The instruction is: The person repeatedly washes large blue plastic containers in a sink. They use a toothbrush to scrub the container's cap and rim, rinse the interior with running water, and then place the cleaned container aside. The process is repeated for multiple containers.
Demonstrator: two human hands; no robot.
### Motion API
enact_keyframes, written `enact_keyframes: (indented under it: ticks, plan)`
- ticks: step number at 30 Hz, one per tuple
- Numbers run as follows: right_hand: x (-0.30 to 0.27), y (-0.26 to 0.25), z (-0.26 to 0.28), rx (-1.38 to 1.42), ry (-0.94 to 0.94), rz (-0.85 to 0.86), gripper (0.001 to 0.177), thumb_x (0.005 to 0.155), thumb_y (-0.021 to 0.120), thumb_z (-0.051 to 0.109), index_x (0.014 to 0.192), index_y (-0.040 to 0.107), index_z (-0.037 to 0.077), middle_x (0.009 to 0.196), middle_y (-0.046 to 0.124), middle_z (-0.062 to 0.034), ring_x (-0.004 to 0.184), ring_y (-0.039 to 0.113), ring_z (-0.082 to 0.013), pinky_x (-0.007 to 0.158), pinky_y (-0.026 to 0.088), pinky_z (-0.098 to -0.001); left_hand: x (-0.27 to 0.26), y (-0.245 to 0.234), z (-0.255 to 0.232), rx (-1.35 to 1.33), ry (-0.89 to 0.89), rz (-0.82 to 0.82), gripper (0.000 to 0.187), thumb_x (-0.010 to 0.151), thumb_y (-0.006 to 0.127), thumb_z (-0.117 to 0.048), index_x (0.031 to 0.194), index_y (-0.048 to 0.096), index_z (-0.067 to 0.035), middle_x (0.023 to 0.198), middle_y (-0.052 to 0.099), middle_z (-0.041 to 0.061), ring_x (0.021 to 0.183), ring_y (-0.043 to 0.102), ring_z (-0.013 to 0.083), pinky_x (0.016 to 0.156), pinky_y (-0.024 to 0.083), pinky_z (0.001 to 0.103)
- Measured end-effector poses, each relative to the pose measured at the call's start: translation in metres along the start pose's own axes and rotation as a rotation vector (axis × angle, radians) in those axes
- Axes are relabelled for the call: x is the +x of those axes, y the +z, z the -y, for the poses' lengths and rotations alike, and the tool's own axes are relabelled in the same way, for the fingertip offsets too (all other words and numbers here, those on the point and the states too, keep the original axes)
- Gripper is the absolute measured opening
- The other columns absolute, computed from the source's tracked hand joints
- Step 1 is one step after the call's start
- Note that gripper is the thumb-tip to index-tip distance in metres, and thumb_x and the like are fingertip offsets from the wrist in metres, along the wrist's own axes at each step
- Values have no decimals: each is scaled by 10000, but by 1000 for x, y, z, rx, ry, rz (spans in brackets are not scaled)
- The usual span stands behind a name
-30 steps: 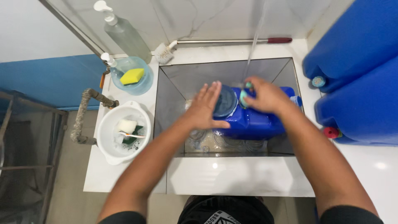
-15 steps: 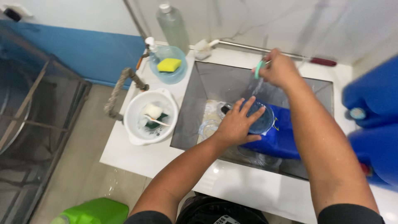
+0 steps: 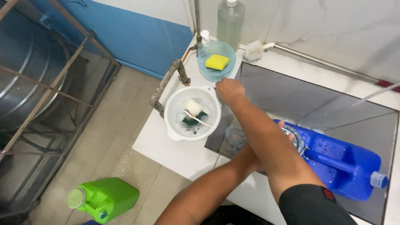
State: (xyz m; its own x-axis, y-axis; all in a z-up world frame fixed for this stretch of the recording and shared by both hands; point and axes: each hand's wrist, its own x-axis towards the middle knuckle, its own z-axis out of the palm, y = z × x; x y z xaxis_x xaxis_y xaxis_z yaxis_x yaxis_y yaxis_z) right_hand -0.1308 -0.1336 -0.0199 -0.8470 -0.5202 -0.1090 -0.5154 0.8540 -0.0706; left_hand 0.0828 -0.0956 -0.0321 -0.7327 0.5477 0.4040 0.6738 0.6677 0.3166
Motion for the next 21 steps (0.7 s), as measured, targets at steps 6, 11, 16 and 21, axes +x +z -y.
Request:
enact_keyframes:
  ticks: [6, 11, 16, 21]
  plan:
    - [-2, -15, -1, -23, -158, 122, 244, 1011, 549, 135, 1147, 748, 99, 1257, 690, -166, 1174, 662, -343, 984, 534, -465, 17, -6, 2, 39, -3, 65, 678, 1024, 544, -525, 1594, 427, -178, 1700, 328, 170, 1571, 308, 389, 1317, 177, 545]
    - [-53, -53, -105, 451, -220, -301, 365, 902, 720, 236, 1231, 700, 80, 1294, 660, -192, 1206, 603, -381, 1049, 462, -460, 65, -21, 10, 92, -132, 325, 1099, 724, 796, -602, 1542, 355, -17, 1566, 289, 261, 1483, 235, 494, 1174, 199, 684]
    - [-178, -114, -281, 889, 332, -614, 214, 1025, 687, 171, 1200, 743, 61, 963, 708, -77, 814, 650, -143, 727, 550, -308, 137, -17, 3, 9, -159, 372, 1068, 672, 821, -627, 1486, 399, -79, 1606, 260, 236, 1464, 256, 477, 1118, 340, 626]
    - [-259, -129, -304, 1069, 436, -489, 172, 957, 725, 255, 987, 676, 93, 813, 696, -22, 711, 664, -85, 644, 544, -254, 187, -12, -19, 49, -294, 508, 1051, 691, 817, -632, 1484, 378, -101, 1628, 242, 220, 1491, 239, 457, 1140, 350, 602]
